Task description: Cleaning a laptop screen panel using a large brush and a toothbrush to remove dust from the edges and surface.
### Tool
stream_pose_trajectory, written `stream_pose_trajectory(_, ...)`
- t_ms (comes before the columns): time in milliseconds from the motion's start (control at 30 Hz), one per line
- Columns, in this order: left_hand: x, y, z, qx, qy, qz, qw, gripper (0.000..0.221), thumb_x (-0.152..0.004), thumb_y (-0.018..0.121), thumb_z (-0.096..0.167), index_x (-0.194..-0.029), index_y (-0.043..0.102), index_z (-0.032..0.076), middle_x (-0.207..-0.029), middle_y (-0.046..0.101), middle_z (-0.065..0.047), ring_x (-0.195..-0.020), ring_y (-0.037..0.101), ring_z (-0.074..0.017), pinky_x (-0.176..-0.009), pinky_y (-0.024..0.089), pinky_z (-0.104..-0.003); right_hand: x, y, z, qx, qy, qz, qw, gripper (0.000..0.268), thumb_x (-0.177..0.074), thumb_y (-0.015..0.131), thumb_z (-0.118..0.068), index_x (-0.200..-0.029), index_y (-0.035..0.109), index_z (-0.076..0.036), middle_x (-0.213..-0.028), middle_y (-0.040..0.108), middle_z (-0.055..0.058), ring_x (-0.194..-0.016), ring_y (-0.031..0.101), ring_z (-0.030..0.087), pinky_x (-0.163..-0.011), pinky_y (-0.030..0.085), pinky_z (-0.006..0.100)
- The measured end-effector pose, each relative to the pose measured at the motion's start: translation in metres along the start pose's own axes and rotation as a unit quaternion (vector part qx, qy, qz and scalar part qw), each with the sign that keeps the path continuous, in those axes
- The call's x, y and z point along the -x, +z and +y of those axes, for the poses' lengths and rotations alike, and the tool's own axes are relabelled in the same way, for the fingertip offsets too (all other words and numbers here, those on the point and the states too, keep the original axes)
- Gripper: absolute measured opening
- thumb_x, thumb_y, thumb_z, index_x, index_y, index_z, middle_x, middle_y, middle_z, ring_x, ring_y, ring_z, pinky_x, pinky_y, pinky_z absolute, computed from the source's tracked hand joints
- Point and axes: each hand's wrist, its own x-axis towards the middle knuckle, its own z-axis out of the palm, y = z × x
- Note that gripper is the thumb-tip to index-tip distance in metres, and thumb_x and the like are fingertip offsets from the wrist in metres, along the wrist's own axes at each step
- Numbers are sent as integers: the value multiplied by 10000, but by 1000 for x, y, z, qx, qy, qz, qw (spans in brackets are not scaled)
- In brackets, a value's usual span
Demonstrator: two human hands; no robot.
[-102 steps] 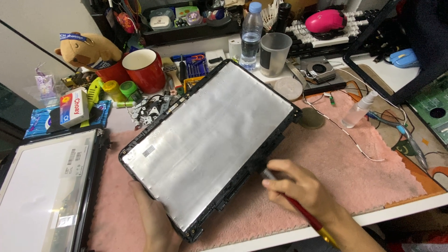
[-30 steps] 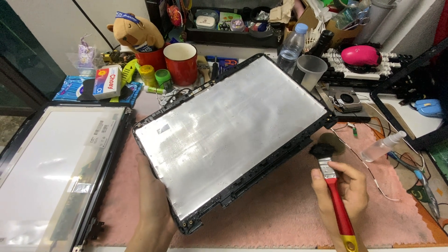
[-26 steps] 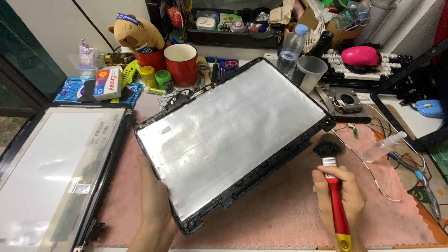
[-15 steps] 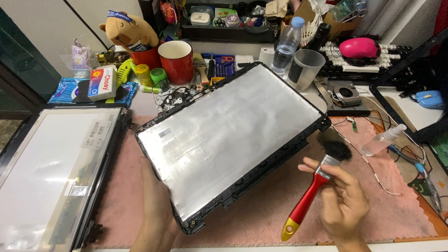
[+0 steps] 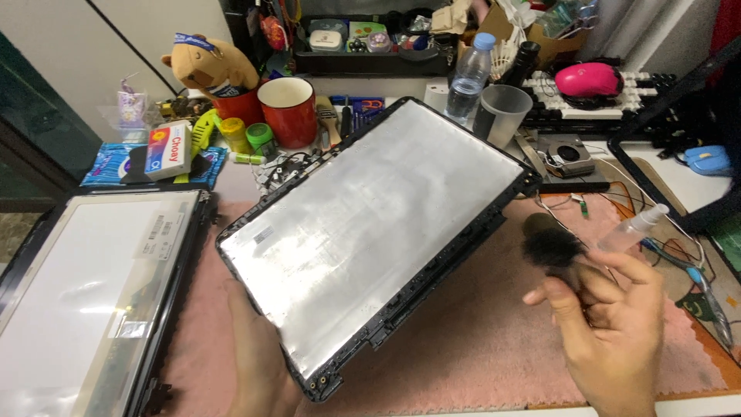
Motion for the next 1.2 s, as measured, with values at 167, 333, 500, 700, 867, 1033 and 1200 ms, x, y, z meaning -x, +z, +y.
stream_pose_trajectory(167,17,13,-1,-6,-11,-6,1000,888,-1096,198,694,-1698,627,203,-1606,754,-144,-1399,701,-374,-1216,517,-480,6,0,5,81,-48,3,996,282,-1125,648,-24,-1284,430,-106,-1188,805,289,-657,738,283,-576,507,304)
stream_pose_trajectory(333,10,10,-5,-2,-3,3,1000,895,-1083,190,703,-1710,620,230,-1607,753,-133,-1401,702,-374,-1216,522,-490,8,2,12,142,-96,-10,985,244,-1101,701,-77,-1280,536,-98,-1142,819,228,-685,742,261,-629,530,323)
stream_pose_trajectory(500,22,15,-6,-2,-2,22,1000,903,-1071,181,712,-1721,612,257,-1608,752,-123,-1404,704,-374,-1217,527,-500,24,4,41,205,-133,-30,969,231,-1078,754,-130,-1275,641,-87,-1096,833,166,-713,747,239,-681,554,342)
stream_pose_trajectory(700,22,12,-8,1,-5,40,999,914,-1056,171,723,-1735,603,289,-1609,751,-110,-1406,706,-374,-1218,534,-512,24,14,35,283,-180,-55,940,255,-1050,818,-192,-1269,767,-73,-1041,851,92,-746,753,213,-745,581,365)
stream_pose_trajectory(867,17,7,-11,28,-9,38,999,988,-1011,158,761,-1744,605,271,-1652,751,-128,-1458,706,-372,-1252,524,-516,46,21,54,204,-227,-169,937,261,-1039,768,-170,-1269,751,-47,-1142,826,71,-982,816,201,-947,617,342)
stream_pose_trajectory(1033,8,-4,-18,30,51,9,998,974,-1001,173,719,-1761,569,256,-1726,729,-87,-1552,700,-309,-1297,525,-476,41,34,29,241,-254,-125,928,245,-1061,776,-118,-1250,752,36,-1044,805,125,-832,768,245,-814,593,400)
stream_pose_trajectory(1200,4,-11,-18,46,55,-9,997,1020,-994,144,743,-1742,591,213,-1706,737,-147,-1547,700,-362,-1268,541,-518,53,39,36,200,-285,-149,926,264,-1010,822,-53,-1236,752,63,-1072,810,143,-860,779,239,-822,633,372)
